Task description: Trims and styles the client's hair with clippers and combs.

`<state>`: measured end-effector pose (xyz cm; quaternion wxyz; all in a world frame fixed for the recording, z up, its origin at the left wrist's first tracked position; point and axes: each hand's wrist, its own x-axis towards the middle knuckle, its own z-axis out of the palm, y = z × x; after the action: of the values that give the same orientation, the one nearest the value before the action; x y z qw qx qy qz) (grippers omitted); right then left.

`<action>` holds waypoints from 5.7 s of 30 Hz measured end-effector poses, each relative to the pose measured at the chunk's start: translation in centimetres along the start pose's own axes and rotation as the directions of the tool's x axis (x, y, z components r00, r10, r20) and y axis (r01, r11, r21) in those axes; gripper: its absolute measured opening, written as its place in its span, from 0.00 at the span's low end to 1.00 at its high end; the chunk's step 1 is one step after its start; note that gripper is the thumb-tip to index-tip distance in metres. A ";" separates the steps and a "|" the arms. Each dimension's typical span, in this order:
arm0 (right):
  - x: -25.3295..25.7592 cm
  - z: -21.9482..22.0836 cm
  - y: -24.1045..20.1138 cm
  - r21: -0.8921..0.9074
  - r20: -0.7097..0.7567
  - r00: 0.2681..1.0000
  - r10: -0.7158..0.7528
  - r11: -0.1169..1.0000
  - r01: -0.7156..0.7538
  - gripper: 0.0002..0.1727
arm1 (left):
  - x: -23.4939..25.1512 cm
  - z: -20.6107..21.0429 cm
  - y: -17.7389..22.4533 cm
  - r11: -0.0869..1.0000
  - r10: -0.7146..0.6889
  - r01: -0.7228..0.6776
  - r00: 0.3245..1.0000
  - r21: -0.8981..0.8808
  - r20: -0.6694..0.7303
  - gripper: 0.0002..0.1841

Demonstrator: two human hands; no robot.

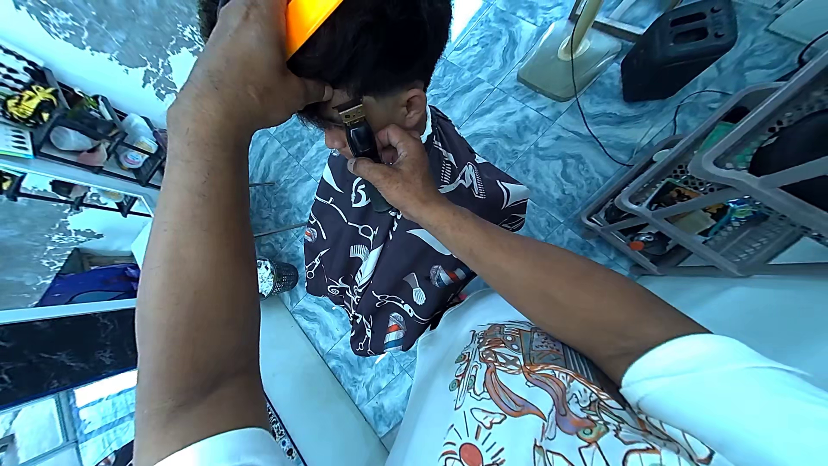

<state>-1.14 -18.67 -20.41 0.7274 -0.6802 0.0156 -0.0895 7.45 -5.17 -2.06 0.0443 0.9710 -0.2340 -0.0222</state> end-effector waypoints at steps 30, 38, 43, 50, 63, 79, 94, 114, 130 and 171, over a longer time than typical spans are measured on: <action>-0.1 0.3 -0.4 -0.032 -0.009 1.000 -0.022 0.999 0.022 0.22 | -0.1 -0.2 0.4 1.000 0.017 -0.017 1.000 -0.007 0.003 0.36; -0.1 0.3 -0.3 -0.029 -0.014 1.000 -0.024 0.999 0.024 0.22 | 0.0 -0.1 0.3 1.000 0.015 -0.015 1.000 0.009 0.001 0.36; -0.2 0.2 -0.4 -0.037 -0.008 1.000 0.006 0.999 -0.007 0.21 | -0.1 -0.1 0.3 1.000 0.015 -0.015 1.000 0.001 -0.002 0.37; -0.7 0.2 -0.2 0.096 0.016 0.999 0.031 0.995 -0.032 0.19 | 0.0 0.0 0.2 1.000 0.028 -0.028 1.000 0.006 -0.013 0.39; -0.2 0.3 -0.2 0.083 -0.001 0.998 0.057 0.995 -0.057 0.20 | -0.1 -0.2 0.5 1.000 0.014 -0.014 1.000 0.010 -0.007 0.41; 0.2 0.0 -0.2 0.082 0.018 0.999 0.047 0.995 -0.048 0.19 | 0.0 -0.1 0.5 1.000 0.003 -0.003 1.000 0.018 -0.006 0.39; 0.0 -0.2 0.2 0.080 0.006 0.999 0.032 0.996 -0.032 0.19 | 0.3 0.0 0.2 1.000 0.006 -0.006 1.000 0.029 -0.013 0.36; 0.1 -0.3 0.0 0.117 0.028 0.999 0.018 0.993 -0.022 0.17 | 0.4 -0.1 0.0 1.000 0.017 -0.016 1.000 0.026 -0.010 0.35; 0.3 -0.6 -0.3 0.156 0.063 0.997 0.054 0.986 -0.063 0.17 | 1.0 0.1 -0.8 0.999 0.035 -0.035 0.999 0.026 -0.025 0.36; 0.0 -3.9 -2.6 0.237 0.192 0.965 0.177 0.946 -0.221 0.23 | -0.1 0.3 0.3 0.998 0.066 -0.067 0.996 -0.014 -0.054 0.34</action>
<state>-1.99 -22.62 -18.14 0.8131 -0.5806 0.0114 0.0412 7.17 -5.42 -2.30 0.0590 0.9625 -0.2649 0.0033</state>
